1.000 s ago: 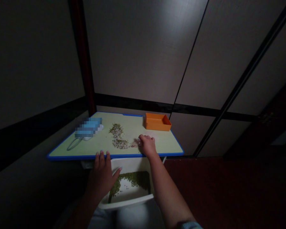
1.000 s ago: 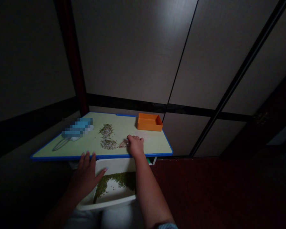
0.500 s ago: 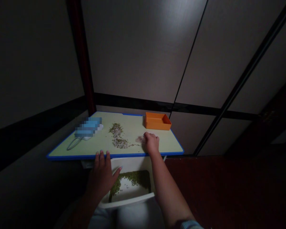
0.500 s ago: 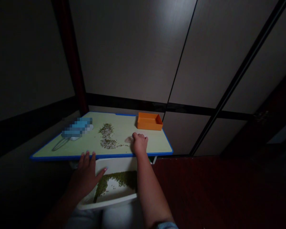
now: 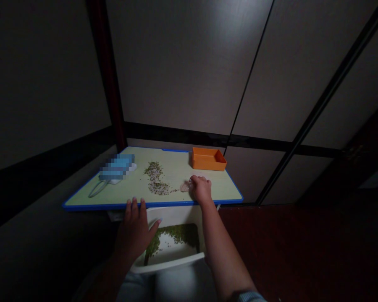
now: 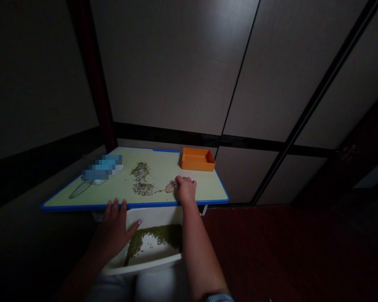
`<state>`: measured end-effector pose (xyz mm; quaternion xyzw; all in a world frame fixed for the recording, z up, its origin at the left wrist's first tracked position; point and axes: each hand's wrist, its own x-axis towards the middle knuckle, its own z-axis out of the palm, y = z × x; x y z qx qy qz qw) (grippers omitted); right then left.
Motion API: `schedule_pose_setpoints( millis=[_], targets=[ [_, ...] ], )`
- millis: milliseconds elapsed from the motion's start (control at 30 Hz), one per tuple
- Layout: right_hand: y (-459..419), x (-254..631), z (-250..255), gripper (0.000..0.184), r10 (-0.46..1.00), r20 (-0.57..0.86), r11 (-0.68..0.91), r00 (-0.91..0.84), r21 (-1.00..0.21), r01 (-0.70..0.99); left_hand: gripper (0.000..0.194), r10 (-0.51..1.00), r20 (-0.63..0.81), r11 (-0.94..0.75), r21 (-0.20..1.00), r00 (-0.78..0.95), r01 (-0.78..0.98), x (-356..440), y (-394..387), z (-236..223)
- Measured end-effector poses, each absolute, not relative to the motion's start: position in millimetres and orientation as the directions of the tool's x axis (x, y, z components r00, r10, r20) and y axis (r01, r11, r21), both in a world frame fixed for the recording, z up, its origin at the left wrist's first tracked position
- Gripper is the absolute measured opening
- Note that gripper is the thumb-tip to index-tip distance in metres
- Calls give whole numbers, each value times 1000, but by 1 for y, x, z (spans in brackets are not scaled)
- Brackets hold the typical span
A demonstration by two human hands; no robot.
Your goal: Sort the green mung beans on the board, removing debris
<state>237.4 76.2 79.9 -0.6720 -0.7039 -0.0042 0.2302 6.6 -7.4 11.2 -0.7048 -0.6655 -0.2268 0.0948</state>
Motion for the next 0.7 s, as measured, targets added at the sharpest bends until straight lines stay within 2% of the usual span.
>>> schedule_pose_setpoints(
  millis=[467, 700],
  targets=[
    [72, 239, 77, 22, 954, 293, 163, -61, -339, 927, 80, 884, 468, -99, 157, 14, 983, 5, -6, 6],
    [70, 240, 74, 21, 950, 298, 219, -100, -402, 889, 79, 889, 458, -97, 143, 21, 985, 6, -8, 11]
  ],
)
